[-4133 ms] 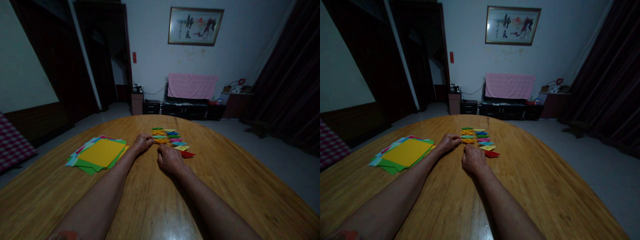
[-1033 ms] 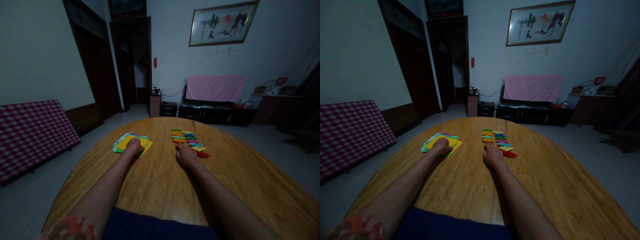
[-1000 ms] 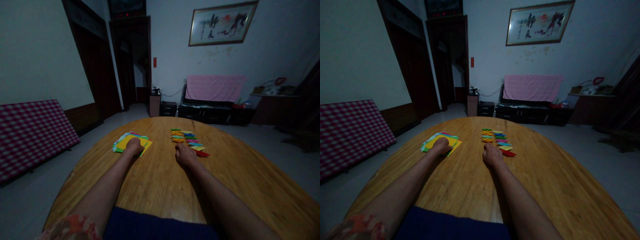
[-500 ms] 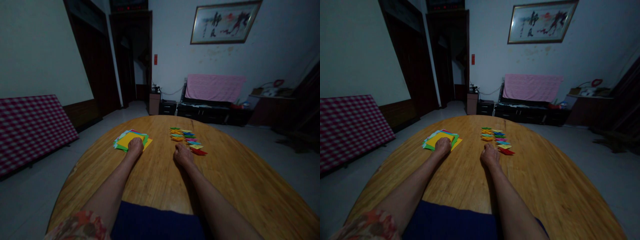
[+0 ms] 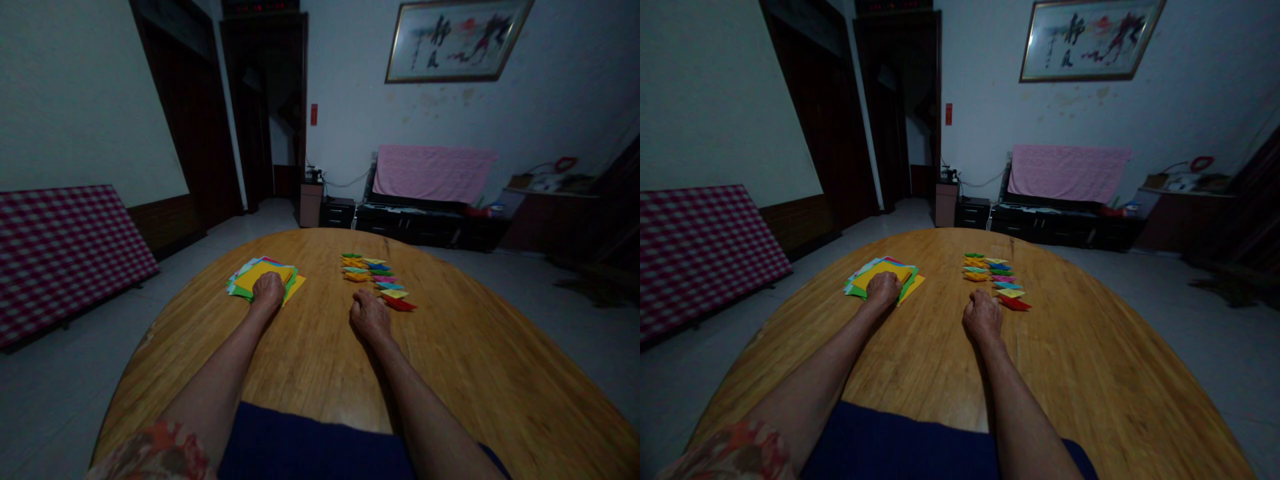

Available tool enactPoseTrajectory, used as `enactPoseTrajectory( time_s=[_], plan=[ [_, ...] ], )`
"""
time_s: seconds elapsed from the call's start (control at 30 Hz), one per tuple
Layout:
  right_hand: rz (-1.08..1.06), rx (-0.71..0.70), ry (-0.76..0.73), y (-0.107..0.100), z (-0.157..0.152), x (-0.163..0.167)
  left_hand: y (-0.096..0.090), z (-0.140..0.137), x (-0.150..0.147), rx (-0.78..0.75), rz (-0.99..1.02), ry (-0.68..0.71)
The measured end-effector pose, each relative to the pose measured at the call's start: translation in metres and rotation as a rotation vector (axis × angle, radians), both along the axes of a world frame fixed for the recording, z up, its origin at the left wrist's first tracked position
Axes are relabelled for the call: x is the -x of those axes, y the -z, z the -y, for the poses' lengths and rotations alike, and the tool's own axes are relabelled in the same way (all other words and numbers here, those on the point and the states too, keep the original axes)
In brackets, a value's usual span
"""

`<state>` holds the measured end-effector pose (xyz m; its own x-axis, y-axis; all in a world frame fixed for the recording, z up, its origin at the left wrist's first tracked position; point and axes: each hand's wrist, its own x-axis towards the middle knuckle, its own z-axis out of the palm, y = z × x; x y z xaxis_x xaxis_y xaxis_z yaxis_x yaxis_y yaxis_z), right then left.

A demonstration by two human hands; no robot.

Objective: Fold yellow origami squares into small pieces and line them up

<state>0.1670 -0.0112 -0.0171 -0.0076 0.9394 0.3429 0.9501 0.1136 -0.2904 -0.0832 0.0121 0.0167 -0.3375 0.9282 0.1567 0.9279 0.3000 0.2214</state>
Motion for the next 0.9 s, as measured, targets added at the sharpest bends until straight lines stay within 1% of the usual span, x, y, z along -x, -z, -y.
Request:
enactPoseTrajectory(
  time_s=[0.17, 0.33, 0.63, 0.77, 0.9],
  plan=[
    [-0.01, 0.015, 0.014, -0.001, 0.001, 0.001, -0.001, 0.0, 0.008, -0.039, 0.061, 0.016],
    [-0.032, -0.007, -0.001, 0.0, 0.001, 0.0, 0.0, -0.002, 0.013, -0.047, 0.11, -0.027],
    [-0.04, -0.012, -0.013, -0.001, 0.001, 0.0, -0.004, -0.002, 0.018, -0.055, 0.076, -0.026],
    [-0.038, -0.008, 0.003, 0.0, 0.001, 0.001, -0.008, 0.0, 0.015, -0.059, 0.058, -0.054],
    [-0.039, -0.014, -0.004, 0.001, 0.0, 0.001, -0.011, 0.001, 0.011, -0.063, 0.033, -0.032]
  ],
)
